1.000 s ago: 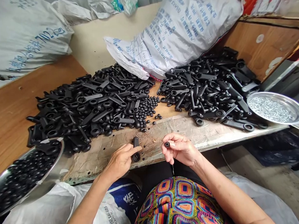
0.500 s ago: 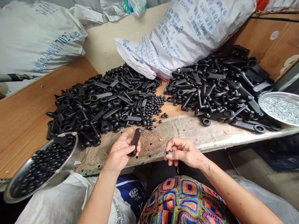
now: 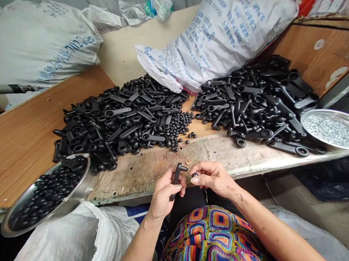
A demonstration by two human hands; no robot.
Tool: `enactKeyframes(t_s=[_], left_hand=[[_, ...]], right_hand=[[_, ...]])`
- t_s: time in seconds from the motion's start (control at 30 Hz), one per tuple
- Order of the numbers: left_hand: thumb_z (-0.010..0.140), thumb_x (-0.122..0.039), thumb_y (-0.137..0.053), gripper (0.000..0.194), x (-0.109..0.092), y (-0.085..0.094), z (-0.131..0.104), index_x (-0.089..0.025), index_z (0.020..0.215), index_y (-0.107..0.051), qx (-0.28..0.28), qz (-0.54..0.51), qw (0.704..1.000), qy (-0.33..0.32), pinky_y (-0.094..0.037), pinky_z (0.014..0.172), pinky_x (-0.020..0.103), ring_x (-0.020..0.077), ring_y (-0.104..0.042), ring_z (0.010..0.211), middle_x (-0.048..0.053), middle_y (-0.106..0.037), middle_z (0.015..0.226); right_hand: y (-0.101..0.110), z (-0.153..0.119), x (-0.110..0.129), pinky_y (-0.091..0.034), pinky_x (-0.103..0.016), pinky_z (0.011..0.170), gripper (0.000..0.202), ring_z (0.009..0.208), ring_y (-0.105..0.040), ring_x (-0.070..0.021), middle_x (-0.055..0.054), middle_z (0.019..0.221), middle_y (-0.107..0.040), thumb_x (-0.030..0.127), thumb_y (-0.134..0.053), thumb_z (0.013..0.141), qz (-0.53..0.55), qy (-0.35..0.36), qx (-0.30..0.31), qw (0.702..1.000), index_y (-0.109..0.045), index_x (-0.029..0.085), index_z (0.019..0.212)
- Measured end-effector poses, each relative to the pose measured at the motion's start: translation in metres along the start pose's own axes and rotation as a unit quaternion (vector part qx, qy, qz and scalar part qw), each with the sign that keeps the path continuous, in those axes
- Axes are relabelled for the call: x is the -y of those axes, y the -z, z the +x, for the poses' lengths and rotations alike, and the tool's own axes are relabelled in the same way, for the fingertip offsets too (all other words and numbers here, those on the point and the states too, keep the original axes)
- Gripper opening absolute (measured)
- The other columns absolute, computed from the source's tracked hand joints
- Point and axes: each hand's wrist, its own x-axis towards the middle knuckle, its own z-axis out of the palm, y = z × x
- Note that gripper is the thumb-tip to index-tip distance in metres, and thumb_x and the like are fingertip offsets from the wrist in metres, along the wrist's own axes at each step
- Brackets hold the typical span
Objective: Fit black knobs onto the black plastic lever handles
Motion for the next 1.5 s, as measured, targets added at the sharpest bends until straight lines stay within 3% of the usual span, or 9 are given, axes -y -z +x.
enactKeyframes(t_s=[0.17,0.33,0.63,0.9,1.13,1.2,1.3,1.4,1.5], left_hand=[[0.073,-0.020,-0.051,0.035,0.005,-0.004,-0.008,-0.017,0.108,-0.052,-0.029,0.106,0.993,-0.034,-0.034,0.054,0.023,0.0088,-0.040,0.056,-0.003,-0.047,0.067],[0.075,-0.019,-0.053,0.035,0.005,-0.006,-0.010,-0.019,0.111,-0.054,-0.039,0.186,0.978,-0.082,-0.040,0.069,0.027,0.0129,-0.048,0.070,-0.001,-0.055,0.076],[0.082,-0.023,-0.049,0.039,0.007,-0.009,-0.010,-0.019,0.121,-0.048,-0.020,0.234,0.967,-0.100,-0.045,0.073,0.028,0.0135,-0.056,0.071,-0.001,-0.061,0.078],[0.087,-0.022,-0.040,0.046,0.014,-0.014,-0.014,-0.018,0.132,-0.035,-0.060,0.423,0.897,-0.109,-0.045,0.087,0.031,0.0195,-0.060,0.096,0.009,-0.062,0.109],[0.086,-0.018,-0.038,0.046,0.022,-0.017,-0.010,-0.018,0.131,-0.033,-0.076,0.393,0.912,-0.090,-0.048,0.083,0.029,0.0171,-0.062,0.091,0.006,-0.066,0.102],[0.085,-0.018,-0.039,0.048,0.021,-0.011,-0.002,-0.016,0.132,-0.033,-0.063,0.446,0.888,-0.089,-0.048,0.081,0.031,0.0193,-0.063,0.090,0.008,-0.066,0.101],[0.079,-0.015,-0.044,0.052,0.011,-0.001,0.012,-0.015,0.130,-0.038,-0.020,0.584,0.807,-0.089,-0.048,0.080,0.035,0.0242,-0.064,0.088,0.012,-0.067,0.103],[0.075,-0.014,-0.047,0.054,-0.003,0.001,0.024,-0.017,0.128,-0.041,-0.001,0.683,0.725,-0.089,-0.048,0.074,0.034,0.0258,-0.065,0.083,0.011,-0.068,0.096],[0.075,-0.016,-0.047,0.046,-0.010,-0.006,0.033,-0.016,0.122,-0.047,0.026,0.720,0.688,-0.093,-0.047,0.067,0.034,0.0275,-0.065,0.079,0.012,-0.068,0.089]], right_hand=[[-0.009,0.001,-0.008,-0.045,-0.019,0.042,0.016,0.051,-0.060,-0.0117,-0.001,0.066,-0.063,0.023,-0.068,0.073,0.151,0.000,-0.014,0.988,-0.059,0.016,0.084],[-0.014,0.000,-0.012,-0.047,-0.018,0.039,0.018,0.051,-0.061,-0.0128,-0.002,0.064,-0.064,0.025,-0.068,0.075,0.202,-0.013,-0.013,0.979,-0.059,0.016,0.088],[-0.016,0.001,-0.020,-0.046,-0.018,0.038,0.016,0.044,-0.057,-0.0102,-0.001,0.059,-0.063,0.027,-0.067,0.076,0.211,-0.013,-0.043,0.977,-0.065,0.014,0.084],[-0.020,-0.006,-0.028,-0.041,-0.018,0.034,0.013,0.039,-0.052,-0.0088,0.000,0.055,-0.061,0.024,-0.068,0.073,0.150,0.005,-0.102,0.983,-0.069,0.014,0.081],[-0.026,-0.003,-0.031,-0.037,-0.018,0.032,0.015,0.036,-0.049,-0.0085,0.002,0.052,-0.058,0.030,-0.065,0.075,0.123,0.017,-0.119,0.985,-0.066,0.015,0.078],[-0.018,0.004,-0.026,-0.039,-0.020,0.035,0.020,0.039,-0.050,-0.0093,0.001,0.054,-0.058,0.035,-0.062,0.078,0.035,-0.011,-0.092,0.995,-0.066,0.015,0.078],[-0.002,0.012,-0.003,-0.049,-0.028,0.053,0.028,0.058,-0.061,-0.0163,-0.005,0.067,-0.064,0.040,-0.058,0.081,-0.210,-0.012,-0.103,0.972,-0.067,0.016,0.092],[0.003,0.015,0.032,-0.047,-0.038,0.083,0.039,0.095,-0.060,-0.0239,-0.010,0.103,-0.065,0.042,-0.050,0.085,-0.341,0.092,-0.163,0.921,-0.058,0.019,0.116],[-0.005,0.022,0.046,-0.037,-0.041,0.098,0.045,0.117,-0.047,-0.0230,-0.006,0.128,-0.052,0.045,-0.037,0.091,-0.350,0.212,-0.100,0.907,-0.044,0.025,0.131]])
